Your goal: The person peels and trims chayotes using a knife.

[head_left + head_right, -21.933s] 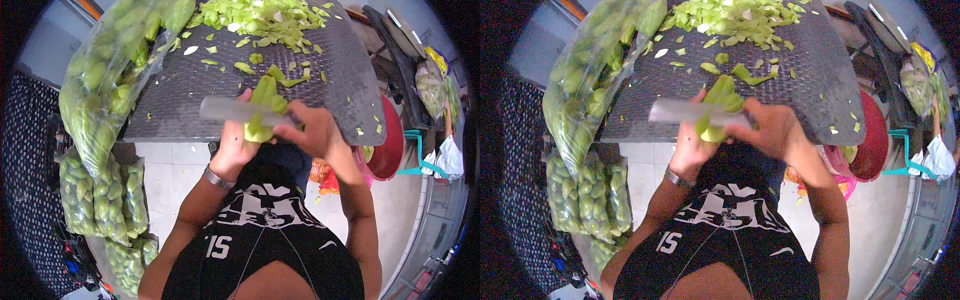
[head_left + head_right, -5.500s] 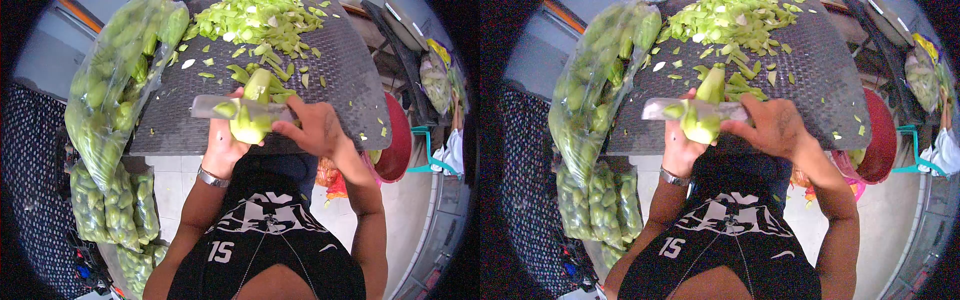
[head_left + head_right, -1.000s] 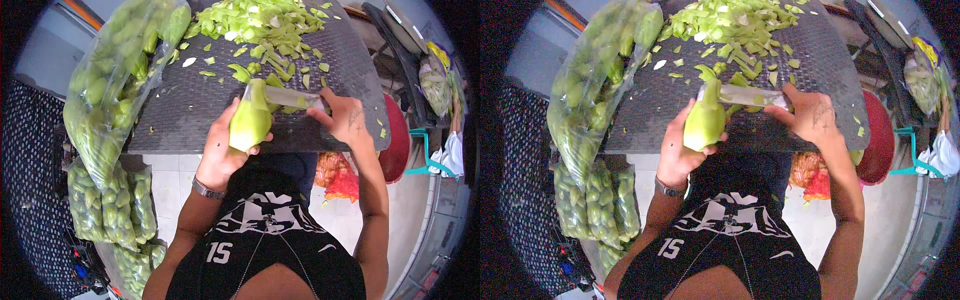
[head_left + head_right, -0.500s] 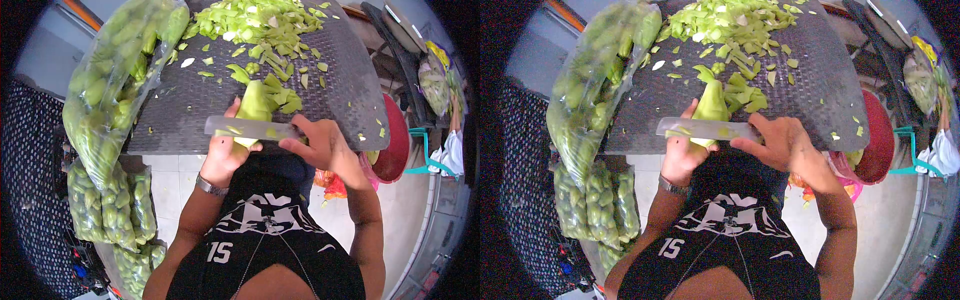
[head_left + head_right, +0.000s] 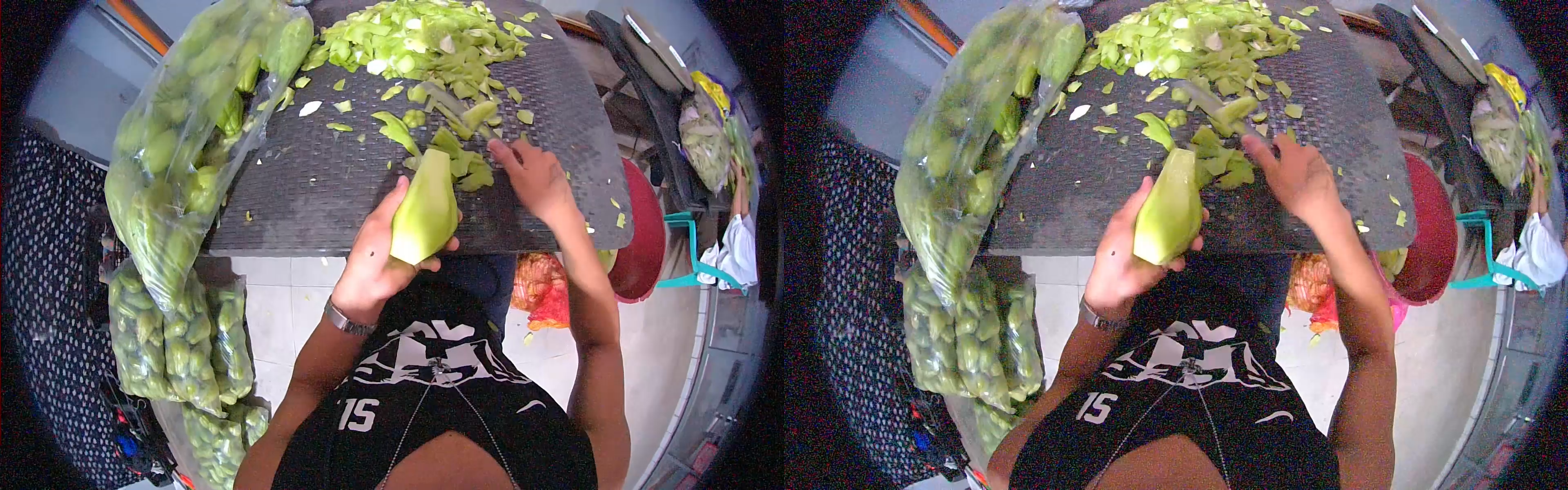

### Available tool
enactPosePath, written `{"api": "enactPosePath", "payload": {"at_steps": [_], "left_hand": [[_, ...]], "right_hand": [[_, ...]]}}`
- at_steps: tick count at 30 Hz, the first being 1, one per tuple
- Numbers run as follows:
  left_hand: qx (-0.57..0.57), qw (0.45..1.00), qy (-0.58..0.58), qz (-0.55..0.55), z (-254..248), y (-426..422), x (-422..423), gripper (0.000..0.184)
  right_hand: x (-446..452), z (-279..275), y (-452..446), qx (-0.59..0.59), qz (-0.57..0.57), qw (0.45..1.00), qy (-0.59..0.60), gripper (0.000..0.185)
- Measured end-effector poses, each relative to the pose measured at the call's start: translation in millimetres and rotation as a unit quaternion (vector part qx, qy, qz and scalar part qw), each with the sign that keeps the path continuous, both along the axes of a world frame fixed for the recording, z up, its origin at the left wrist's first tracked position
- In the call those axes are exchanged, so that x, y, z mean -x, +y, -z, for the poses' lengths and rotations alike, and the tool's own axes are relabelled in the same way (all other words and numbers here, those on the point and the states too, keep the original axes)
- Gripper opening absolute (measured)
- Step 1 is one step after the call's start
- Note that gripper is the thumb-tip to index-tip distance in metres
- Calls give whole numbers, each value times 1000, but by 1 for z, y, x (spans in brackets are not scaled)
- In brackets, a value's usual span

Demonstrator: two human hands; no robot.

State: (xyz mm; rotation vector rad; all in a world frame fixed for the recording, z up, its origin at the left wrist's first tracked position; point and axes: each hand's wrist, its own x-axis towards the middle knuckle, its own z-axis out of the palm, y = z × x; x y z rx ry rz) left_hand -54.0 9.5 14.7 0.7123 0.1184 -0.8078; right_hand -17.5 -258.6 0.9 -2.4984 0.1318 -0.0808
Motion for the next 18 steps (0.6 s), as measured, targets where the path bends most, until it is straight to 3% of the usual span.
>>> {"api": "enactPosePath", "payload": {"at_steps": [1,2,3,5,7,9,10,13,18], "left_hand": [[17,1000,7,1,-3,1,0,56],[-9,999,6,-41,-8,-1,0,55],[-35,996,6,-81,-13,-6,-1,55],[-41,991,-56,-110,-5,-3,-8,52],[-65,987,-44,-142,3,-5,-16,51],[-68,984,-5,-163,-1,-4,-19,51],[-45,985,-5,-167,4,-3,-20,49],[33,986,33,-157,3,-8,-18,47],[32,984,-6,-173,7,-18,-15,48]], "right_hand": [[-5,-8,-5,-142,-1,982,124,66],[-6,-18,-7,-279,-1,928,246,69],[3,-35,6,-395,28,870,293,72],[15,-44,15,-467,-16,823,324,72],[19,-45,18,-499,-69,789,351,68],[35,-25,38,-293,-123,943,99,65],[45,-19,51,-174,-145,973,-34,64],[75,-40,75,74,-212,970,-92,63],[80,-42,86,104,-201,968,-105,59]]}}
